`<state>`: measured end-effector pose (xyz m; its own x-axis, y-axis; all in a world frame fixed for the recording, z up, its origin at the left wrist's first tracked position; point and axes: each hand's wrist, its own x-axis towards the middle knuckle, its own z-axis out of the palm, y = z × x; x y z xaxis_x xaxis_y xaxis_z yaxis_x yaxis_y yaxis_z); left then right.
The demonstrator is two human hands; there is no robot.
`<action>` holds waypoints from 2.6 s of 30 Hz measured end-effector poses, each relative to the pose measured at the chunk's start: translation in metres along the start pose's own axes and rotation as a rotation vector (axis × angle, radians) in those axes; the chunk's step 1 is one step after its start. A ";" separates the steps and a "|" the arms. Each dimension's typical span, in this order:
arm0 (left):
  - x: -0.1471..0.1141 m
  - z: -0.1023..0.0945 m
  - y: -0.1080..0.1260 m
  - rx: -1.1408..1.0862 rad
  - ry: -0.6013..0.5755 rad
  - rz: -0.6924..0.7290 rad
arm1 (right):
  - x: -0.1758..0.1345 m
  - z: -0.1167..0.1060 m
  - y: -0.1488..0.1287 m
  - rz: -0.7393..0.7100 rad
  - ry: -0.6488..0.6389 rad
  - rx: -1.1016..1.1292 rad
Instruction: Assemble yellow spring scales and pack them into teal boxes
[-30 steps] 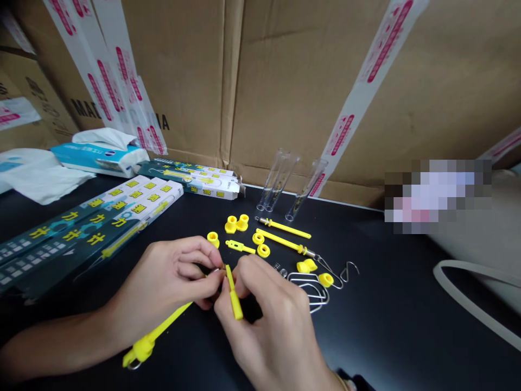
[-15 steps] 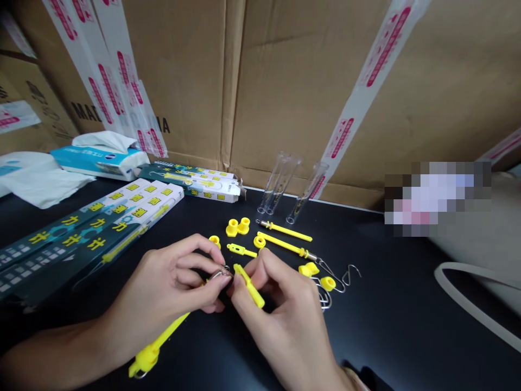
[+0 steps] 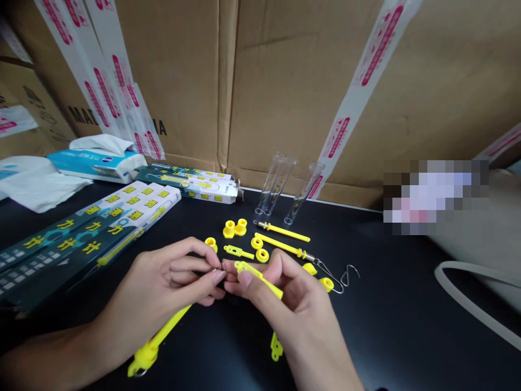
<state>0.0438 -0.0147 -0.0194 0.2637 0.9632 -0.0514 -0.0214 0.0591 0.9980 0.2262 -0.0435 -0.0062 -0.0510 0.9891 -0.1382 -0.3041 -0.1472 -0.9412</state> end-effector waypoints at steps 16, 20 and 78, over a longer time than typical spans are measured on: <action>0.004 -0.003 -0.001 0.000 0.021 0.084 | 0.004 -0.002 0.007 0.114 -0.082 0.373; 0.004 -0.002 -0.001 -0.008 0.025 0.085 | 0.002 -0.001 0.007 0.101 -0.076 0.330; 0.000 0.004 0.001 0.215 -0.009 0.139 | -0.005 0.003 0.018 -0.742 -0.067 -1.164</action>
<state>0.0474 -0.0160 -0.0182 0.2814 0.9557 0.0859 0.1478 -0.1316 0.9802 0.2181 -0.0512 -0.0219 -0.2837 0.8256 0.4877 0.6804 0.5317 -0.5044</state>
